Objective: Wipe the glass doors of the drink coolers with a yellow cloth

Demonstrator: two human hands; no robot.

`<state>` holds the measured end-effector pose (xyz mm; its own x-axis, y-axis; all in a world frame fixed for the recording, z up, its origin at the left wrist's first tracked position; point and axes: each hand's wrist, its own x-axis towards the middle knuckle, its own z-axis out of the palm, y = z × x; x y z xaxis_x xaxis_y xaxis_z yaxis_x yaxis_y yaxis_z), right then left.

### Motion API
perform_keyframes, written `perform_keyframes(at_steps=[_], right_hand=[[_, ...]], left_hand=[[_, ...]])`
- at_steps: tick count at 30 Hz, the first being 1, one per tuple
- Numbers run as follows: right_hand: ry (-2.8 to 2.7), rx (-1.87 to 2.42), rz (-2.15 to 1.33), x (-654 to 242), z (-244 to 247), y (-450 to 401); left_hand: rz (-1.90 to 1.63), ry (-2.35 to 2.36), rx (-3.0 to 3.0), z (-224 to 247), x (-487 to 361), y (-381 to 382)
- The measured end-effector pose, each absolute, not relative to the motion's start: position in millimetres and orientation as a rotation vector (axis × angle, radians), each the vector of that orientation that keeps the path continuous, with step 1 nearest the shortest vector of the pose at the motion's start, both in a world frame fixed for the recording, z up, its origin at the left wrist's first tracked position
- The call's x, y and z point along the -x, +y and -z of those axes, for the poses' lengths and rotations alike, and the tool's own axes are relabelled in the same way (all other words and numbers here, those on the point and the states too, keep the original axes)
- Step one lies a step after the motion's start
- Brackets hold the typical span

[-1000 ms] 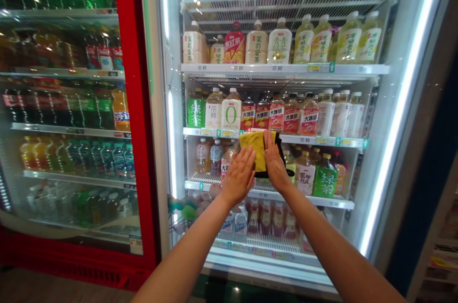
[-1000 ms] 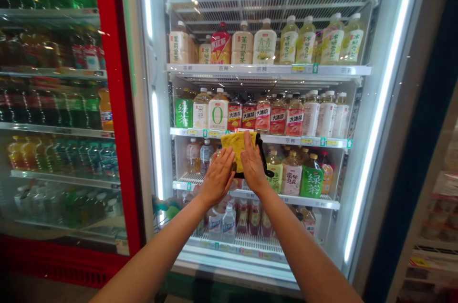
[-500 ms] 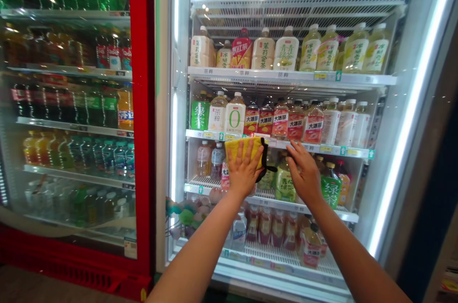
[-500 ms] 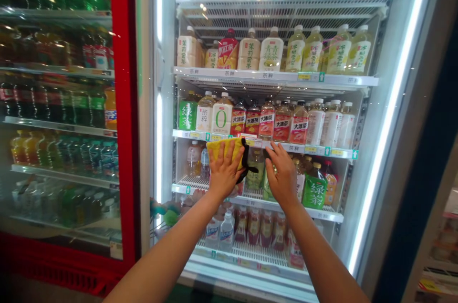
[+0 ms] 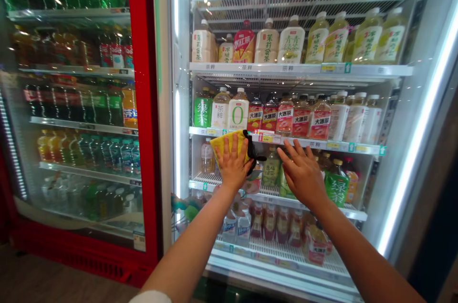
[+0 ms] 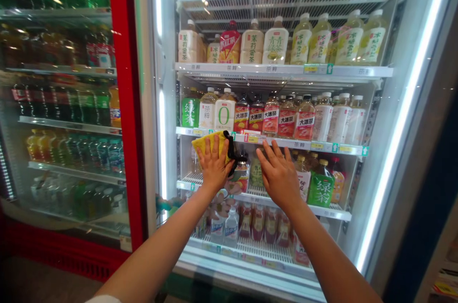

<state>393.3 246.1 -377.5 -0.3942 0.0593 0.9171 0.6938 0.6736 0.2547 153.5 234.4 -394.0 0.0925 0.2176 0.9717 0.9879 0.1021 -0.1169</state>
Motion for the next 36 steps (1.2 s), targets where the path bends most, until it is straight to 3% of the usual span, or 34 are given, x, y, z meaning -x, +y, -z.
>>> perform_keyframes(at_steps=[4, 11, 17, 24, 31, 36], right_hand=[[-1.898, 0.581, 0.793, -387, 383, 241], [-1.876, 0.5, 0.753, -377, 384, 230], [-1.883, 0.47, 0.73, -367, 385, 219], [-1.893, 0.567, 0.744, -343, 379, 218], [-1.849, 0.656, 0.797, -314, 399, 208], [-1.806, 0.718, 0.84, -291, 400, 205]], left_hand=[[0.814, -1.225, 1.487, 414, -165, 232], [0.67, -1.161, 1.589, 378, -117, 210], [0.726, -1.23, 1.629, 419, -121, 199], [0.703, -1.199, 1.606, 379, -108, 211], [0.677, -1.111, 1.564, 412, -78, 204], [0.663, -1.069, 1.57, 392, -56, 202]])
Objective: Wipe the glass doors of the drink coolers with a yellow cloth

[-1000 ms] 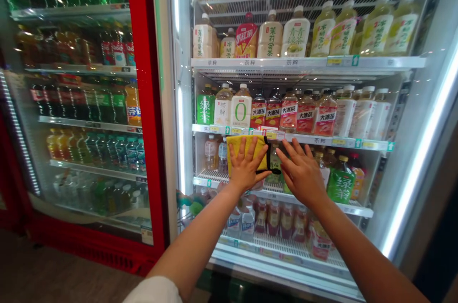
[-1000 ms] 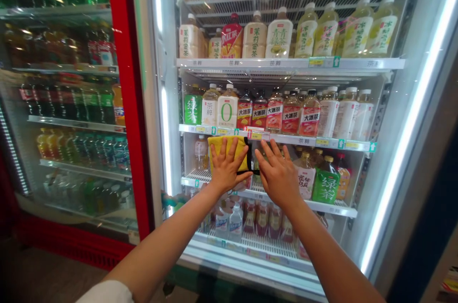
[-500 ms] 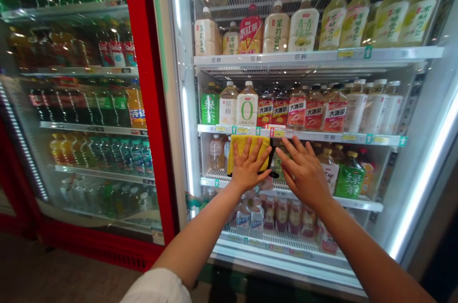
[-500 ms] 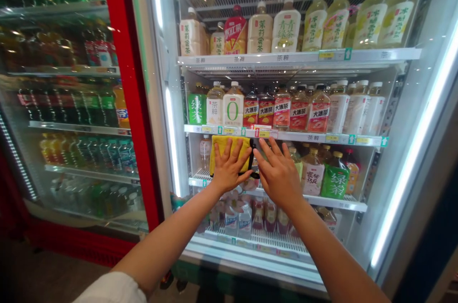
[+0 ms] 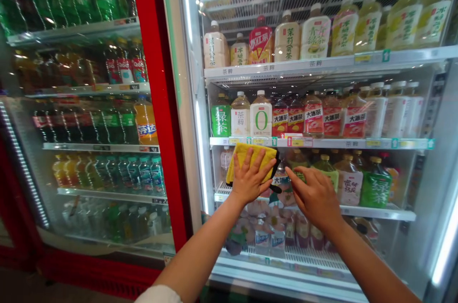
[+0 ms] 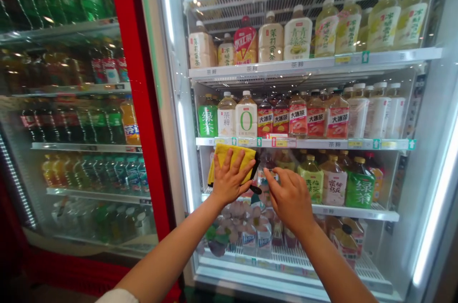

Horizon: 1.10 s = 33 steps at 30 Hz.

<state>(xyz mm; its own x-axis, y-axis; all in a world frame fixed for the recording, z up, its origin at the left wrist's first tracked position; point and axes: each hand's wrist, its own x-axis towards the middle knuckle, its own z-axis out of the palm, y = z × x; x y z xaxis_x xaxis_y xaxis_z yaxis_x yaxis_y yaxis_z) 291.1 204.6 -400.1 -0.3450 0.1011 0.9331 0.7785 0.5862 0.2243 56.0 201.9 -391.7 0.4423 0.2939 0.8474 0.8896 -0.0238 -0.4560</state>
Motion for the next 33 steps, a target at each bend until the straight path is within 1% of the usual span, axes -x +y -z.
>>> perform_keyframes(at_steps=[2, 4, 6, 8, 10, 12, 15, 17, 19, 21, 22, 24, 28, 30, 33], right_hand=[[-1.789, 0.725, 0.85, -285, 400, 206], [-1.774, 0.735, 0.847, -279, 401, 208], [-1.773, 0.732, 0.832, -271, 405, 207], [-1.78, 0.718, 0.812, -260, 407, 205], [-1.786, 0.713, 0.796, -247, 408, 201], [-1.802, 0.711, 0.792, -238, 405, 197], [-1.846, 0.707, 0.786, -231, 400, 195], [-1.859, 0.704, 0.777, -229, 399, 195], [-1.87, 0.679, 0.767, -225, 399, 195], [-1.899, 0.618, 0.757, -217, 400, 194], [-1.918, 0.58, 0.753, -212, 399, 194], [-1.944, 0.516, 0.747, -200, 396, 192], [-1.935, 0.507, 0.77, -181, 388, 190], [-1.932, 0.537, 0.782, -176, 388, 189], [-1.942, 0.573, 0.777, -173, 390, 187]], left_hand=[[0.762, -1.192, 1.469, 394, -40, 197], [0.848, -1.287, 1.382, 410, -26, 193], [0.853, -1.287, 1.388, 427, -17, 191], [0.807, -1.237, 1.453, 432, -13, 191], [0.757, -1.186, 1.522, 418, -8, 191], [0.741, -1.171, 1.557, 392, 0, 189], [0.82, -1.265, 1.494, 367, 22, 180], [0.894, -1.346, 1.422, 377, 37, 171], [0.924, -1.394, 1.389, 402, 47, 163], [0.849, -1.356, 1.467, 423, 50, 160], [0.794, -1.326, 1.515, 426, 50, 160], [0.713, -1.288, 1.577, 419, 50, 163], [0.783, -1.359, 1.512, 394, 50, 165], [0.859, -1.432, 1.426, 406, 51, 164], [0.879, -1.482, 1.369, 443, 55, 160]])
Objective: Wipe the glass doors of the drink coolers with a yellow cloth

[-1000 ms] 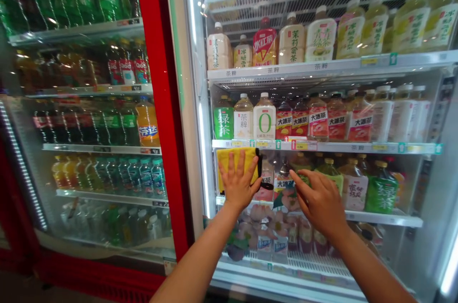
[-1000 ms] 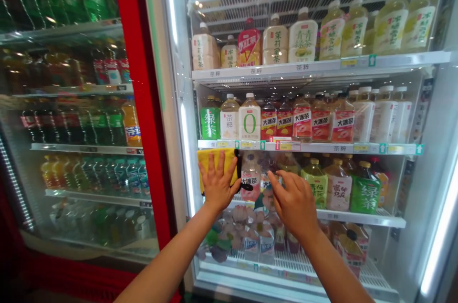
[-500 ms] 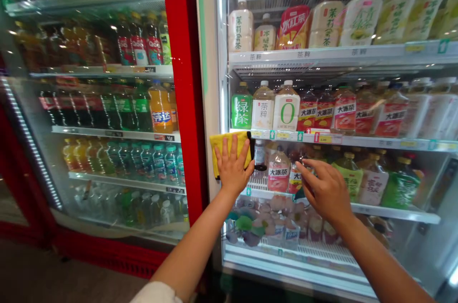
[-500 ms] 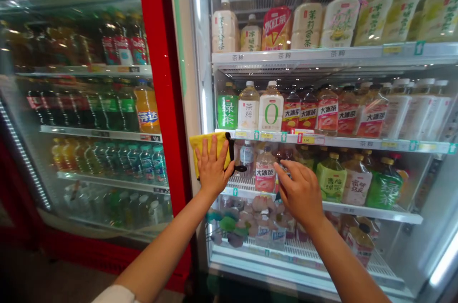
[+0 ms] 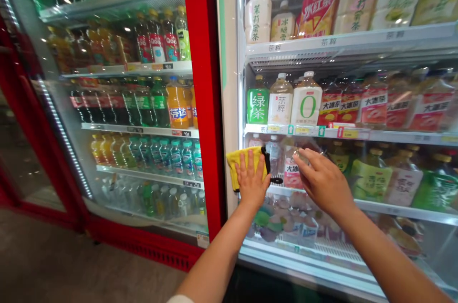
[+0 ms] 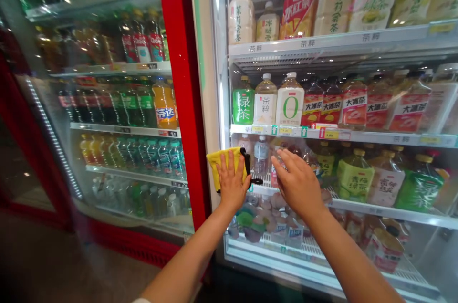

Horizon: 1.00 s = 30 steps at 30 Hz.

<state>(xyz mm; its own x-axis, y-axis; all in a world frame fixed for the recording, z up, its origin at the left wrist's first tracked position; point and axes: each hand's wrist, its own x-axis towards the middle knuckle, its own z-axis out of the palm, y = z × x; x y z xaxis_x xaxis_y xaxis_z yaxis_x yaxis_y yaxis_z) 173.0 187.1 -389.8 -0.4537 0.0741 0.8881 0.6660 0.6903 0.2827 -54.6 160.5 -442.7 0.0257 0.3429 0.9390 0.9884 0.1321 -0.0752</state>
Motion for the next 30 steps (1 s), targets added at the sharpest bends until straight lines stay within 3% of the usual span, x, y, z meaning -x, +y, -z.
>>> perform_keyframes(at_steps=[3, 8, 15, 22, 30], right_hand=[[-1.967, 0.608, 0.775, -173, 387, 184], [-1.98, 0.613, 0.811, -172, 376, 179], [-1.966, 0.537, 0.918, -180, 379, 173], [-1.894, 0.483, 0.948, -183, 352, 171], [-1.883, 0.46, 0.973, -192, 353, 182]], left_hand=[[0.813, -1.467, 1.445, 452, 61, 159], [0.897, -1.536, 1.411, 414, 75, 157], [0.954, -1.611, 1.329, 474, 81, 146], [1.068, -1.522, 1.238, 361, 78, 161], [0.972, -1.492, 1.291, 395, 82, 152]])
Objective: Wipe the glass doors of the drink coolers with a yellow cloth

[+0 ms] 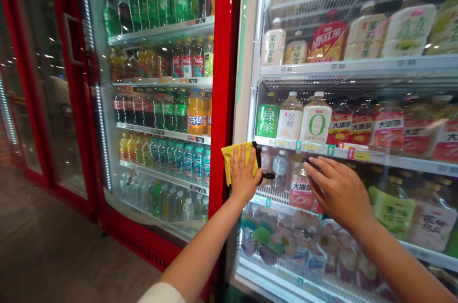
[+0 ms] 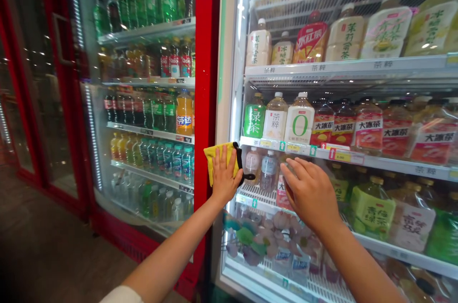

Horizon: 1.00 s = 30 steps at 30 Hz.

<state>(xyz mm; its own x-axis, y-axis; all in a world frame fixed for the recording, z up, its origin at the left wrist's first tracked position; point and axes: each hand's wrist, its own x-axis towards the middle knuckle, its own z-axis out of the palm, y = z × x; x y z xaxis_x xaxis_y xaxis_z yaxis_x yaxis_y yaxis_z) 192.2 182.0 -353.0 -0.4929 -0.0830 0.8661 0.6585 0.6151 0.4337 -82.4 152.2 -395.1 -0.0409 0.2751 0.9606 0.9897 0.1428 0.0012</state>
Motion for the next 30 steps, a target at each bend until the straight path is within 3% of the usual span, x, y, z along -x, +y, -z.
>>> perform_keyframes(at_steps=[6, 12, 20, 26, 30], right_hand=[[-1.855, 0.467, 0.974, -186, 333, 186], [-1.875, 0.459, 1.023, -197, 341, 193], [-1.802, 0.574, 1.116, -221, 336, 204], [-1.812, 0.57, 1.115, -229, 344, 209], [-1.805, 0.622, 1.089, -239, 343, 215]], left_hand=[[1.055, -1.404, 1.202, 317, 68, 171], [0.753, -1.283, 1.499, 349, 89, 150], [0.977, -1.295, 1.328, 304, 32, 183], [0.684, -1.007, 1.569, 339, 39, 173], [0.815, -1.108, 1.493, 325, 39, 178]])
